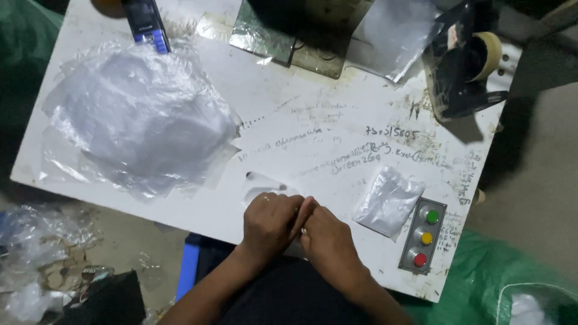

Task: Folding small plastic bags and placing them into a larger green sack for storage.

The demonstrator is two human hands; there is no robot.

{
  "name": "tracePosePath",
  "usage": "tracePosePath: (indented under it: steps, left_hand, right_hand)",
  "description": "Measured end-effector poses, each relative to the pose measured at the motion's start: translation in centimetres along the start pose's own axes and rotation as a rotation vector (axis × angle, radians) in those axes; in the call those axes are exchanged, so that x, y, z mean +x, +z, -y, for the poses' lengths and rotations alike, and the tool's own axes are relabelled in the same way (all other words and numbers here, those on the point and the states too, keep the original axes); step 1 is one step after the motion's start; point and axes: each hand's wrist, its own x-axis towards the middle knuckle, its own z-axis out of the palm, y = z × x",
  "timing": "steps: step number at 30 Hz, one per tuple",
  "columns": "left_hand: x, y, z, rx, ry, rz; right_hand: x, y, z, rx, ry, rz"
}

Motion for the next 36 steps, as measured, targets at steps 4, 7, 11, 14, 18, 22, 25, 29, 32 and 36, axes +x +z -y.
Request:
tracePosePath:
  steps: [4, 7, 11, 14, 18, 22, 25, 29, 32, 36]
  left_hand:
    - [0.7, -0.8, 1.0, 0.085, 0.126, -0.01]
    - [1.2, 0.1, 1.0, 0.035, 0.327, -0.047]
    - [1.8, -0.4, 0.1, -0.124, -0.128, -0.009]
    - [2.2, -0.8, -1.8, -0.178, 0.014, -0.004]
    - [3.1, -1.7, -4.8, -0.374, 0.267, 0.084]
    - [0.8, 0.8, -2.1, -0.149, 0.091, 0.203]
    - [-0.5, 2.5, -0.2, -0.026, 0.001, 0.196]
    - [-1.5, 2.9, 0.7, 0.046, 0.044, 0.303]
    - [-1.0, 3.1, 1.3, 0.162, 0.075, 0.417]
    - [0.4, 3.4, 1.4, 0.273, 0.053, 0.422]
  right_hand:
    - [-0.2, -3.0, 1.6, 0.197, -0.003, -0.145]
    - [0.4, -3.7, 1.4, 0.569, 0.324, -0.392]
    - [-1.2, -3.5, 0.2, 1.378, 0.277, -0.099]
    - [-2.3, -2.1, -1.5, 1.101, 0.065, -0.001]
    - [-2.7, -1.5, -2.5, 0.934, 0.219, -0.185]
    - [-0.9, -2.5, -3.1, 1.059, 0.444, -0.432]
    - [-0.4, -3.1, -3.4, 1.145, 0.316, -0.6]
    - [-0.2, -2.8, -3.3, 1.035, 0.277, -0.532]
    - [0.8, -3.1, -2.3, 0.903, 0.343, -0.4]
    - [2.8, -2.0, -4.1, 0.507, 0.22, -0.375]
